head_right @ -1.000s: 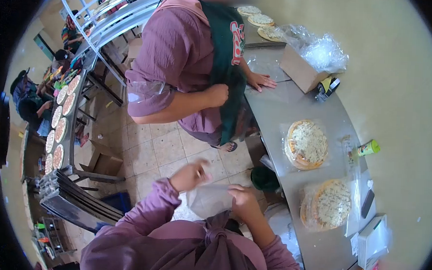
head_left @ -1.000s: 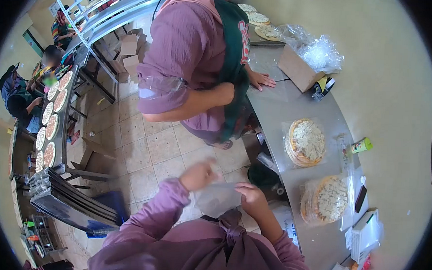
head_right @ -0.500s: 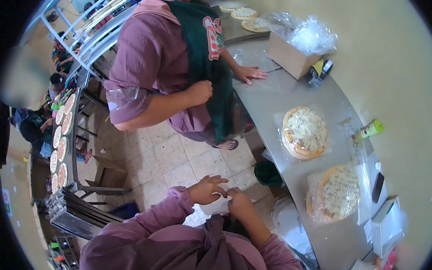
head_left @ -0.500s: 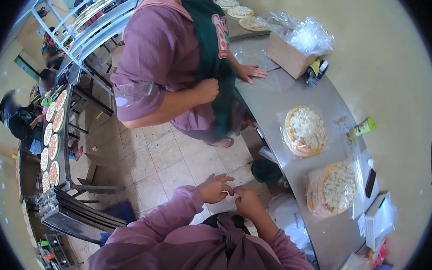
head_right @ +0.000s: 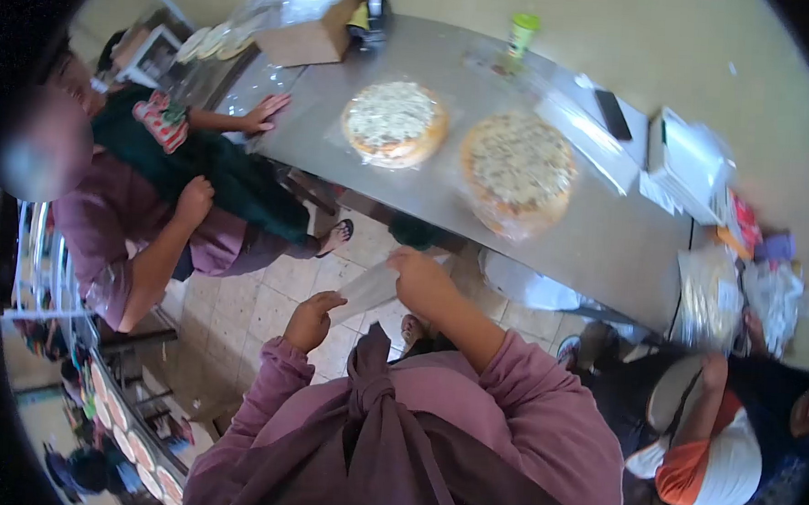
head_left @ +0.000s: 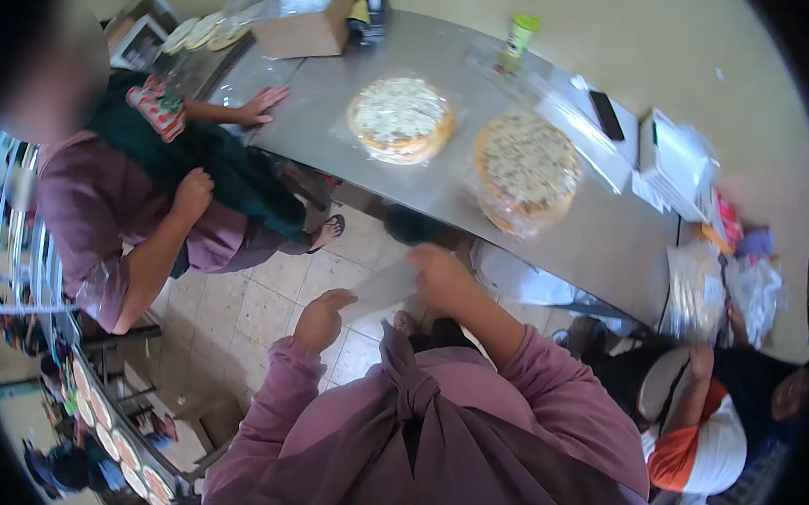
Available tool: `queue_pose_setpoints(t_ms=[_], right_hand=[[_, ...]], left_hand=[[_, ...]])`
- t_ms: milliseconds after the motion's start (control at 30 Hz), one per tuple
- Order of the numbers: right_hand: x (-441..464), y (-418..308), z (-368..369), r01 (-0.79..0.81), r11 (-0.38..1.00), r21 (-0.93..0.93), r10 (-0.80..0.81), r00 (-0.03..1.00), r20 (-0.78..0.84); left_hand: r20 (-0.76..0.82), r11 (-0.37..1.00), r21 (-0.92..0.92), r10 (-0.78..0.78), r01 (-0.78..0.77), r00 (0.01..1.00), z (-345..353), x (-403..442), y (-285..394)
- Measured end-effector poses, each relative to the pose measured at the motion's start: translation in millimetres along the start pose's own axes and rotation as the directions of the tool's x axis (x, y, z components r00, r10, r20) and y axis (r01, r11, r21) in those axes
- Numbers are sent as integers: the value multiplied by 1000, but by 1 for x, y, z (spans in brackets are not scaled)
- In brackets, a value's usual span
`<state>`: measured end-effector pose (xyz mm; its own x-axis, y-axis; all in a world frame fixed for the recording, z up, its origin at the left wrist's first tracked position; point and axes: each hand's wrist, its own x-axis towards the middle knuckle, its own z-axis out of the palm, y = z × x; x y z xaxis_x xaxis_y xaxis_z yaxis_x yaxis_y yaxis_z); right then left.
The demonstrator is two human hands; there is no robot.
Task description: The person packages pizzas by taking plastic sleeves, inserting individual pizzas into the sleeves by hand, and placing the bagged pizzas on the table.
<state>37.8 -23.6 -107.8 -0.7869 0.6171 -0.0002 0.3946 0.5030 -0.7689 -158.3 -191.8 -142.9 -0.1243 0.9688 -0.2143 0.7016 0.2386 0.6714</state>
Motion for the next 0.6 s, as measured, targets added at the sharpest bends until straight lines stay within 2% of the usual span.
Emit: queue_pose_setpoints(t_ms=[33, 100, 133, 233, 300, 333, 400, 467, 533, 567, 600], right_hand=[[-6, 6, -4, -26, 1000, 4, 26, 1000, -16], [-13, 19, -12, -77, 996, 41, 80, 995, -65], [-18, 25, -15, -87, 995, 45, 90, 993, -74], [-32, 39, -29, -71, 997, 26, 74, 990, -119], [-41, 46, -49, 53, 999, -5, -53, 977, -205], [-45, 47, -61, 51, 999, -9, -51, 976, -210], [-54, 51, -87, -266, 938, 224, 333, 872, -359], [-58, 70, -111, -334, 903, 269, 428, 737, -523], [-58, 92, -131, -279, 893, 354, 449, 611, -652], [-55, 99, -136, -282, 891, 356, 453, 608, -652], [-49, 107, -142, -255, 805, 536, 575, 562, -595]], left_hand=[[27, 1000, 2, 14, -14, 1000, 1, 3, 10], [-62, 992, -70, 99, -104, 993, 3, 13, 30], [-51, 992, -68, 106, -110, 993, 3, 18, 37], [-70, 983, -102, 147, -154, 987, 6, 28, 50], [-35, 990, -101, 92, -95, 995, 10, 33, 51], [-34, 990, -101, 98, -101, 995, 13, 34, 51], [-55, 986, -132, 94, -101, 994, 22, 32, 50], [-52, 990, -100, 96, -101, 994, 29, 28, 55], [-54, 993, -62, 99, -103, 994, 35, 24, 55], [-67, 994, -83, 72, -77, 995, 41, 21, 52], [-70, 994, -92, 60, -66, 996, 44, 18, 49]])
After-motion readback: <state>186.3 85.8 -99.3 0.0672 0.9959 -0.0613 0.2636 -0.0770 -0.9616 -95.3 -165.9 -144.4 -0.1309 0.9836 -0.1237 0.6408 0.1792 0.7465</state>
